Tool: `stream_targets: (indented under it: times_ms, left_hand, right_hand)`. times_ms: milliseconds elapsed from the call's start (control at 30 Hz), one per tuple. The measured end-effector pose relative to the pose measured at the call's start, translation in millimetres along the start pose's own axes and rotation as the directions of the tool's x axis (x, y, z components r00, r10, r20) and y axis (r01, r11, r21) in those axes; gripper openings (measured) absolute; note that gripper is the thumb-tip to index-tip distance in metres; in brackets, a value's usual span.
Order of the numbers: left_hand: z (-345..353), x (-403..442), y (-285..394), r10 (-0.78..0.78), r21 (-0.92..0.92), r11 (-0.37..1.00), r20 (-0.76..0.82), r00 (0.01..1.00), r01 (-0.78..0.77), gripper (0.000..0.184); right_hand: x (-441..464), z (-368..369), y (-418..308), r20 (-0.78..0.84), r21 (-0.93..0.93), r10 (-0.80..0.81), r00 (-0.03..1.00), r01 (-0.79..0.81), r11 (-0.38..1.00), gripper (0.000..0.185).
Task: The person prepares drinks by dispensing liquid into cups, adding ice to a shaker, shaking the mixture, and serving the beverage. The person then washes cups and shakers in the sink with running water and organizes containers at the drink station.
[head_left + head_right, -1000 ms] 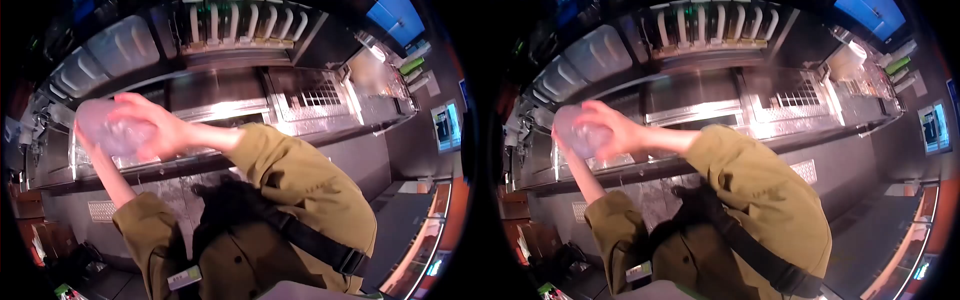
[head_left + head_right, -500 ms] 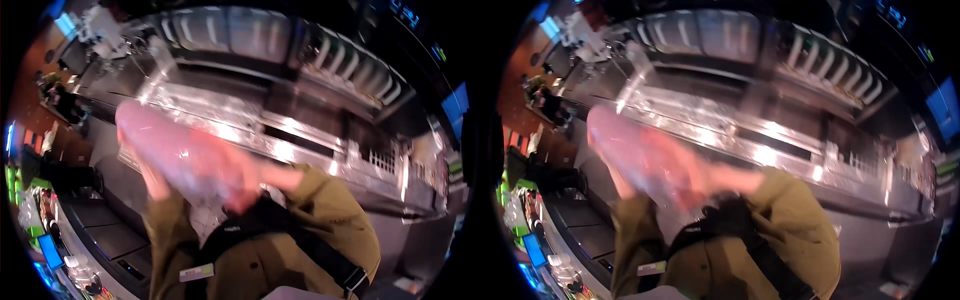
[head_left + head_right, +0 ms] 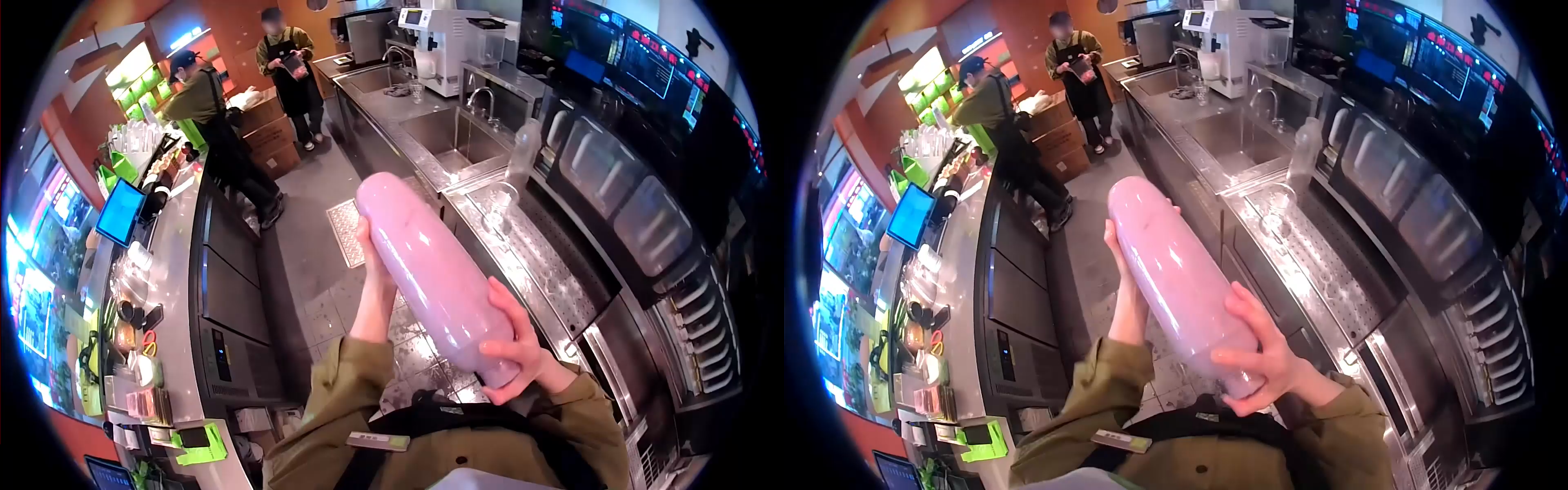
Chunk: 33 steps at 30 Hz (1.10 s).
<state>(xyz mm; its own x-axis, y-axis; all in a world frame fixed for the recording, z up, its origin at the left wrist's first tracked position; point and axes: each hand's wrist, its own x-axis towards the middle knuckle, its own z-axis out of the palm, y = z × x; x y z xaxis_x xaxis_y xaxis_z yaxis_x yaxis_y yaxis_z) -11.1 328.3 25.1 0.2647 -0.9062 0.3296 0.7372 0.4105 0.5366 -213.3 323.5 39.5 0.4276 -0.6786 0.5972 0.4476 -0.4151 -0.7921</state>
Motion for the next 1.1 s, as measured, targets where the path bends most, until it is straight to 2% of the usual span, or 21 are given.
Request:
stream_targets:
  times_ms: [100, 133, 167, 200, 300, 333, 367, 400, 433, 500, 567, 600, 667, 700, 767, 800, 833, 867, 933, 1033, 1100]
  left_hand:
    - [-33.6, 43.6, -7.1, -0.254, 0.121, 0.945, -0.317, 0.914, 0.305, 0.072]
    - [-50.0, 47.8, -7.9, -0.244, 0.143, 0.951, -0.187, 0.952, 0.272, 0.077]
    - [-21.2, 24.0, 0.4, -0.147, 0.165, 0.961, -0.368, 0.918, 0.220, 0.060]
    - [-12.4, 10.8, 2.8, -0.023, 0.018, 1.000, 0.059, 0.998, 0.022, 0.060]
    - [-28.4, 39.7, -8.3, -0.023, 0.286, 0.952, -0.305, 0.952, 0.114, 0.061]
    - [-0.2, 27.5, -7.6, -0.192, 0.255, 0.923, -0.342, 0.920, 0.287, 0.060]
    - [-25.7, 16.5, -8.4, 0.179, 0.798, 0.505, 0.276, 0.944, -0.329, 0.049]
    - [-26.3, 31.0, -13.0, -0.010, 0.475, 0.875, 0.220, 0.976, -0.098, 0.046]
    - [-27.0, 44.4, -16.9, -0.199, 0.031, 0.980, 0.155, 0.968, 0.196, 0.043]
    - [-3.5, 23.3, -18.8, -0.122, -0.193, 0.958, 0.396, 0.910, 0.213, 0.039]
    - [-47.9, 67.9, -41.5, -0.172, 0.464, 0.855, -0.170, 0.970, 0.233, 0.045]
    - [-41.7, 67.6, -37.1, -0.299, 0.295, 0.886, -0.227, 0.927, 0.358, 0.048]
    - [-21.6, 46.6, -42.7, -0.104, -0.155, 0.971, 0.415, 0.904, 0.183, 0.056]
    - [-20.4, 37.9, -50.4, -0.032, -0.279, 0.928, 0.602, 0.798, 0.248, 0.054]
    - [-34.5, 57.7, -65.8, -0.131, 0.182, 0.975, -0.002, 0.991, 0.130, 0.051]
    - [-41.1, 60.4, -69.3, -0.139, 0.375, 0.901, -0.225, 0.964, 0.217, 0.050]
    - [-43.6, 70.5, -63.3, -0.327, 0.249, 0.885, -0.267, 0.907, 0.392, 0.048]
    - [-38.2, 51.5, -56.3, -0.097, 0.312, 0.941, -0.114, 0.989, 0.129, 0.044]
    - [-56.7, 73.6, -58.9, -0.147, -0.137, 0.955, 0.557, 0.818, 0.265, 0.039]
    - [-51.8, 60.1, -79.9, -0.364, -0.021, 0.931, -0.012, 0.931, 0.364, 0.036]
    - [-19.5, 43.4, -59.0, -0.258, 0.013, 0.965, -0.119, 0.959, 0.261, 0.036]
  right_hand:
    - [-31.0, 16.4, 4.5, -0.011, 0.067, 0.047, 0.999, -0.046, 0.997, 0.080]
    - [-38.2, 22.8, -11.4, -0.003, 0.053, 0.095, 0.995, -0.094, 0.994, 0.078]
    - [-39.8, 27.3, -16.9, 0.022, 0.044, 0.098, 0.995, -0.099, 0.994, 0.077]
    - [-37.7, 32.4, -21.6, 0.052, 0.023, 0.065, 0.997, -0.066, 0.998, 0.076]
    - [-24.0, 22.0, 5.8, 0.160, -0.142, -0.139, 0.977, 0.162, 0.976, 0.091]
    - [-15.7, 19.1, 14.8, 0.120, -0.097, -0.157, 0.980, 0.169, 0.981, 0.092]
    - [-10.1, 11.9, 21.4, 0.067, -0.048, -0.174, 0.982, 0.178, 0.983, 0.092]
    - [-13.3, 5.3, 26.0, 0.059, -0.020, -0.243, 0.968, 0.245, 0.969, 0.093]
    - [-12.4, 4.1, 26.4, 0.057, -0.017, -0.284, 0.957, 0.286, 0.958, 0.094]
    - [-7.1, -2.3, 29.4, -0.005, -0.180, -0.247, 0.969, 0.242, 0.953, 0.085]
    - [-25.9, 1.5, 28.2, -0.070, -0.279, -0.156, 0.985, 0.131, 0.951, 0.077]
    - [-21.5, 3.4, -3.4, -0.096, -0.255, -0.029, 0.995, 0.003, 0.967, 0.073]
    - [-49.2, 16.0, -17.0, 0.243, -0.526, -0.365, 0.899, 0.438, 0.729, 0.062]
    - [-52.5, 14.1, -14.7, 0.237, -0.510, -0.351, 0.906, 0.424, 0.749, 0.068]
    - [-49.0, -0.6, -8.4, 0.118, -0.413, -0.178, 0.977, 0.211, 0.886, 0.084]
    - [-41.1, -12.9, -5.9, 0.000, -0.295, -0.010, 1.000, 0.010, 0.956, 0.094]
    - [-28.1, -17.7, -7.1, -0.059, -0.264, 0.099, 0.993, -0.111, 0.958, 0.093]
    - [-42.2, 4.8, -25.3, 0.093, -0.274, 0.022, 0.995, 0.004, 0.962, 0.085]
    - [-47.0, 13.8, -34.2, 0.143, -0.281, -0.052, 0.988, 0.091, 0.956, 0.071]
    - [-33.3, -11.3, 3.8, -0.170, -0.245, 0.063, 0.984, -0.104, 0.964, 0.051]
    - [-61.7, -7.2, 2.4, 0.152, -0.289, -0.047, 0.987, 0.090, 0.953, 0.069]
